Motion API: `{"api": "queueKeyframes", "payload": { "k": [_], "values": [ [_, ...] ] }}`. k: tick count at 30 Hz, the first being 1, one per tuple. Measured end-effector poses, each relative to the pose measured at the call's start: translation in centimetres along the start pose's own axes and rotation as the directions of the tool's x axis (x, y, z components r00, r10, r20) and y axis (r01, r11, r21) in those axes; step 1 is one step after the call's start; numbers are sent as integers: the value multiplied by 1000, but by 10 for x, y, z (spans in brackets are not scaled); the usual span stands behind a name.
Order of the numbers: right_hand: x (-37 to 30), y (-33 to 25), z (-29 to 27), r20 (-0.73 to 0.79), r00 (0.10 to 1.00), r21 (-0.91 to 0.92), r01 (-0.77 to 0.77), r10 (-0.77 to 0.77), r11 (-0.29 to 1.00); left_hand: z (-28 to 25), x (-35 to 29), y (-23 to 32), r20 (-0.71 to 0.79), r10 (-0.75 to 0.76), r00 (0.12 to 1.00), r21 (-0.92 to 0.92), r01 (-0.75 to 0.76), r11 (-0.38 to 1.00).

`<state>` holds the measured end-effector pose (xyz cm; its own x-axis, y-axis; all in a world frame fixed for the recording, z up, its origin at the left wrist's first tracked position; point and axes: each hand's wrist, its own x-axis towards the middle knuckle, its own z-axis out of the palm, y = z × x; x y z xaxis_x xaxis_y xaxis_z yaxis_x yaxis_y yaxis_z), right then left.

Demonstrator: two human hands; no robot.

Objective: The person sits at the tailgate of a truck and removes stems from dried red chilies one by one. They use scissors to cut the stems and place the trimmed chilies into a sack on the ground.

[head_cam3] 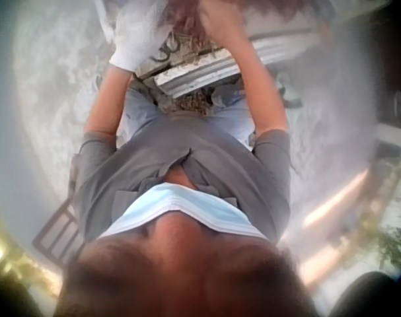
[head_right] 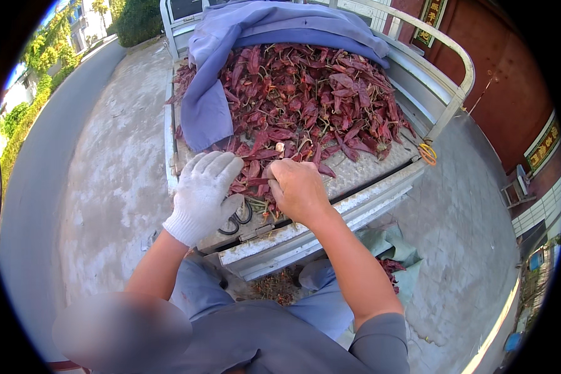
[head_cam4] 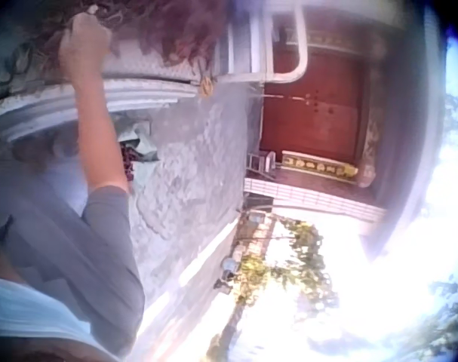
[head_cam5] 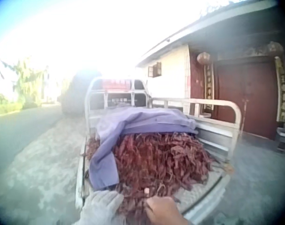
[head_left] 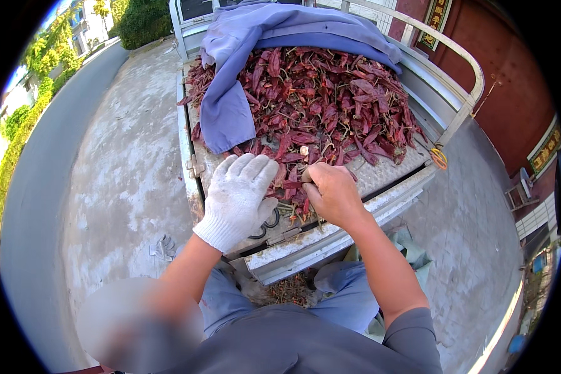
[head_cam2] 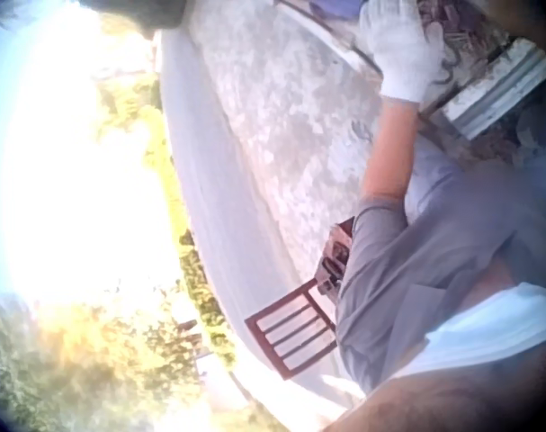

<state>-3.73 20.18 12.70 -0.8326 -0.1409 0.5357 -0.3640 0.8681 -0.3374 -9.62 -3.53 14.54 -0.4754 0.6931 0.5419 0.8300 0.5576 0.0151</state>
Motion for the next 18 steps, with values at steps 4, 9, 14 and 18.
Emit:
{"api": "queueKeyframes", "payload": {
  "k": [4,9,14,18],
  "values": [
    [-16,-19,-9,151,987,62,52,-61,997,-2,-7,11,372,62,926,107,-109,988],
    [-31,-41,-20,488,873,44,-27,2,999,8,-28,16,300,228,926,-35,-228,973],
    [-36,-50,-11,672,741,61,-50,-4,997,2,-32,21,359,318,878,-65,-317,946],
    [-39,-53,-10,703,707,171,-57,-81,984,-1,-37,21,443,347,826,-129,-325,937]
  ]
}}
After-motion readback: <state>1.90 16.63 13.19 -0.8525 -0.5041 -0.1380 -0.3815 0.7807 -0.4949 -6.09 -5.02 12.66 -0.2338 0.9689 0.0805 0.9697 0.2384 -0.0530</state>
